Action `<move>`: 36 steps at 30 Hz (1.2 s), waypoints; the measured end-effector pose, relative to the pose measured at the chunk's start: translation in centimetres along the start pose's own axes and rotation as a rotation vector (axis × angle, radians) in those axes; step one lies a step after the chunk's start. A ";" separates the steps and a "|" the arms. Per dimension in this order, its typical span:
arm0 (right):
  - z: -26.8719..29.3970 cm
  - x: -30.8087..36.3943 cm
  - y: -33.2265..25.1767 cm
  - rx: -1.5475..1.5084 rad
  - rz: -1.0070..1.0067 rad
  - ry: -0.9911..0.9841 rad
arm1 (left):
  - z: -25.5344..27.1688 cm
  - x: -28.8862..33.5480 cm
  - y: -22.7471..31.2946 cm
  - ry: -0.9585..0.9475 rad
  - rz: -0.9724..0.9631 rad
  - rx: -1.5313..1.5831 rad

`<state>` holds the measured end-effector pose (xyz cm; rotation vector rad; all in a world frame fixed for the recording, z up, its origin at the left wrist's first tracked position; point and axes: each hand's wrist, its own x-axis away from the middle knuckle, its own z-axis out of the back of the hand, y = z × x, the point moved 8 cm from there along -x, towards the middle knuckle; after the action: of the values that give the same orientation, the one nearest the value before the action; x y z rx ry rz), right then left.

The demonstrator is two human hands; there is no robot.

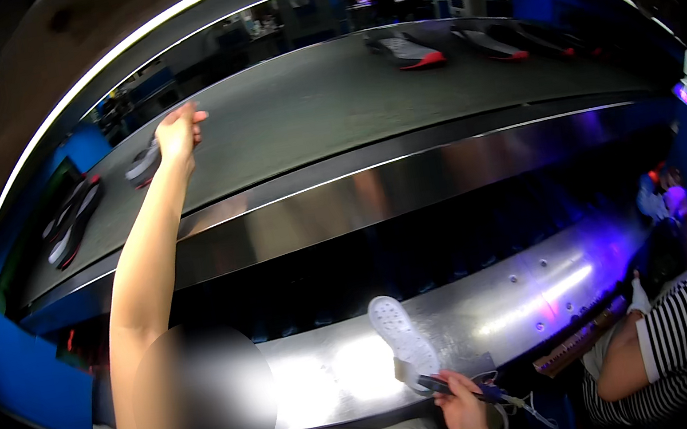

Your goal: The person repeatedly picks up gray shoe soles from a conveyor belt, applies a dark substance to the bottom with a brush, and returns them to the belt. The process is repeated for multiple soles in a factory setting.

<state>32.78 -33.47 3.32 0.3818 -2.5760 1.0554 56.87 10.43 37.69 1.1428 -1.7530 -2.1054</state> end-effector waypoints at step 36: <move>1.1 -0.2 0.8 0.170 -0.015 0.038 | -34.0 9.5 2.4 -0.601 -0.725 -1.030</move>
<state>32.49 -33.71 1.96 0.4177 -2.4539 1.2688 71.39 -21.73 35.17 0.8841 -0.0409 -3.3277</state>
